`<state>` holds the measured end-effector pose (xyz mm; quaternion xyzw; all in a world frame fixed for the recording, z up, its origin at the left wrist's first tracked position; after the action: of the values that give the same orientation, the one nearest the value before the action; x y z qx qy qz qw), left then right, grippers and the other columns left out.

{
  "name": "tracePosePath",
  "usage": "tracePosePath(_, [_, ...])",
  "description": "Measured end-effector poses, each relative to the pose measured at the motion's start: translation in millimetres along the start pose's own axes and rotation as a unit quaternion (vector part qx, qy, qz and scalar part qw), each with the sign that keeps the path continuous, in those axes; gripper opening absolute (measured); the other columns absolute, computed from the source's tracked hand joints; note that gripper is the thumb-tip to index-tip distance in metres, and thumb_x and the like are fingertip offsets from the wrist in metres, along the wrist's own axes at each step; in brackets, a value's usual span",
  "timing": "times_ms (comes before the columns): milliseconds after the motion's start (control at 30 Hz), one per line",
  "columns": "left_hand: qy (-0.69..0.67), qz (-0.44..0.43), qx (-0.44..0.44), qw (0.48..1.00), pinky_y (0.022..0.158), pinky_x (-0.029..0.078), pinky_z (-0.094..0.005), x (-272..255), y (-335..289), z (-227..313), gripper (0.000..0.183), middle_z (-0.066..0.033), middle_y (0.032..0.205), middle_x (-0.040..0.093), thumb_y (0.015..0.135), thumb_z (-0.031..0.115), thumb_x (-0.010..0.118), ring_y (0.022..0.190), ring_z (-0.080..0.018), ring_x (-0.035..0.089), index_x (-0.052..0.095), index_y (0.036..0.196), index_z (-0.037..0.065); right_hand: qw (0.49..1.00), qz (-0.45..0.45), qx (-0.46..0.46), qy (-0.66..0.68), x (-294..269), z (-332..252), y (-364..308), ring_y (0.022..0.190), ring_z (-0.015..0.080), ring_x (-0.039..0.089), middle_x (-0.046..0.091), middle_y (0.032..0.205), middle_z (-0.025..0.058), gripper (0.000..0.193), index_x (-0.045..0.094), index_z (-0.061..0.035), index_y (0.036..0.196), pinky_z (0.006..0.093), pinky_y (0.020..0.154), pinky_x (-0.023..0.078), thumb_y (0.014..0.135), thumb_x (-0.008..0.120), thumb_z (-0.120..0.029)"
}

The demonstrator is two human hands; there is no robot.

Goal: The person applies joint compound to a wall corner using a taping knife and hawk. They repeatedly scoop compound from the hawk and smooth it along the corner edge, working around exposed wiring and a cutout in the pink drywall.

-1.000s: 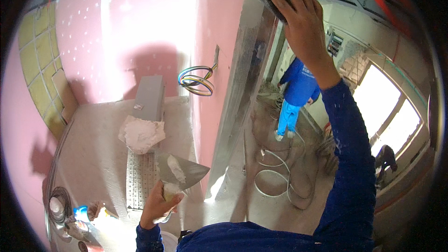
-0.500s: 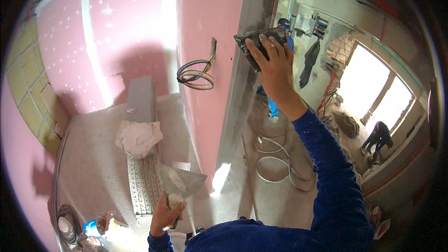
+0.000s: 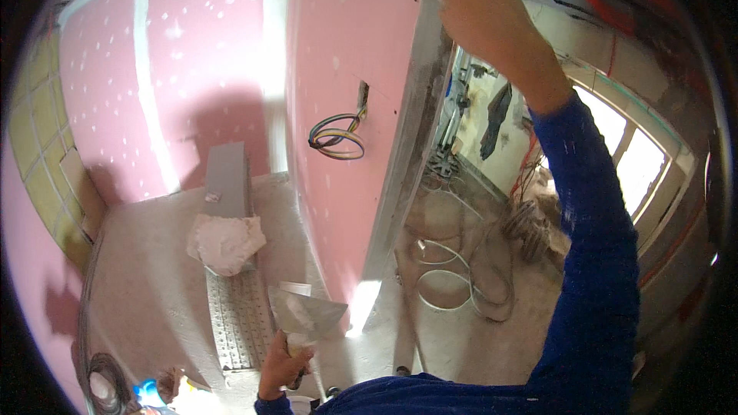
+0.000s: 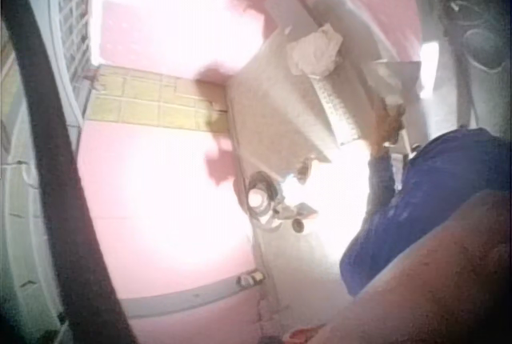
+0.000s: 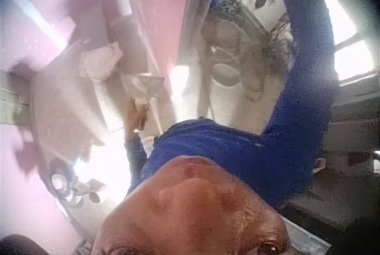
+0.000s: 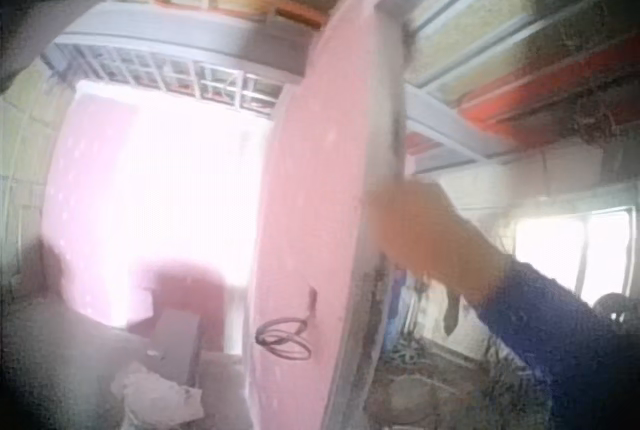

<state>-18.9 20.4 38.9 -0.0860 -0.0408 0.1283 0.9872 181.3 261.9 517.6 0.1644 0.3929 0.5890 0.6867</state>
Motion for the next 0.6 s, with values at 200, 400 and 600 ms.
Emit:
tracePosePath(200, [-0.048, -0.024, 0.032, 0.998, 0.050, 0.048, -0.0274, 15, -11, 10, 0.041, -0.0087, 0.086, 0.062, 0.086, 0.006, 0.071, 0.057, -0.0124, 0.058, 0.049, 0.120, -0.001, 0.993, -0.073, 0.053, -0.074, 23, -24, 95, 0.086, 0.0276, 0.063, 0.064, 0.092, 0.0156, 0.021, 0.066, -0.0011, 0.100, 0.0447, 0.079, 0.050, 0.085, 0.053, -0.009])
tracePosePath(400, [0.024, 0.004, -0.024, 0.999, 0.049, 0.047, -0.0282, 9, -19, 7, 0.037, -0.0081, 0.081, 0.062, 0.086, 0.008, 0.071, 0.055, -0.0130, 0.058, 0.049, 0.114, -0.002, 0.980, 0.076, -0.068, -0.172, 67, -98, 66, 0.077, 0.0486, 0.059, 0.065, 0.085, 0.0302, 0.028, 0.074, 0.0046, 0.094, 0.0657, 0.053, 0.045, 0.078, 0.063, -0.015])
tracePosePath(600, [-0.007, 0.032, -0.051, 0.998, 0.049, 0.049, -0.0288, 5, -34, -5, 0.041, -0.0086, 0.085, 0.061, 0.087, 0.009, 0.071, 0.056, -0.0142, 0.057, 0.046, 0.119, 0.000, 0.990, -0.033, -0.086, -0.108, 91, -164, 10, 0.080, 0.0481, 0.061, 0.068, 0.091, 0.0301, 0.030, 0.076, 0.0022, 0.093, 0.0659, 0.056, 0.046, 0.080, 0.062, -0.020])
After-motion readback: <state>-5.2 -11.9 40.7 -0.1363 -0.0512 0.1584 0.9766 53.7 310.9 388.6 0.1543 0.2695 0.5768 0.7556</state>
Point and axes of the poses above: each hand's wrist, its own y-axis towards the middle knuckle, its own x-axis out of the palm, z = x × y, the point moved 3 cm from there along y, towards the middle knuckle
